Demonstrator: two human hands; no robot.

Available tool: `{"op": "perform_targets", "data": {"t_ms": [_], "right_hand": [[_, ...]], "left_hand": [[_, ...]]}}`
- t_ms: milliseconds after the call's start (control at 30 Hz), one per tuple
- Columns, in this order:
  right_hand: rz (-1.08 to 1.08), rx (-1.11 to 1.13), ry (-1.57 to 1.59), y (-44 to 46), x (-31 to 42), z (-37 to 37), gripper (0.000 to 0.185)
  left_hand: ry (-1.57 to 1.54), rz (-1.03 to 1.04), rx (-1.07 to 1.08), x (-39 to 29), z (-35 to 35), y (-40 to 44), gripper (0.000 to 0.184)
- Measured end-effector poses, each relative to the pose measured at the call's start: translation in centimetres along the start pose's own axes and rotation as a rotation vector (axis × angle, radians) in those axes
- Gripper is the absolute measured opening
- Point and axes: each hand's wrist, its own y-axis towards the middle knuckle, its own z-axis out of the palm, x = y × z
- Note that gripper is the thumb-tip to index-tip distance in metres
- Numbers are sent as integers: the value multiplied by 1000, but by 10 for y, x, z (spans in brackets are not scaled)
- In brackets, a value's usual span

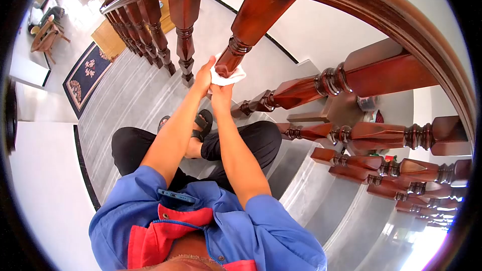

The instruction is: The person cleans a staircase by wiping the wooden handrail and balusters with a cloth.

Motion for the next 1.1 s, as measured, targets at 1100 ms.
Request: {"op": "perform_targets", "data": {"t_ms": [1100], "right_hand": [[-161,-31,-256,-21,-10,-21,49]], "left_hand": [[582,373,-184,47,-28,-19,42]]}}
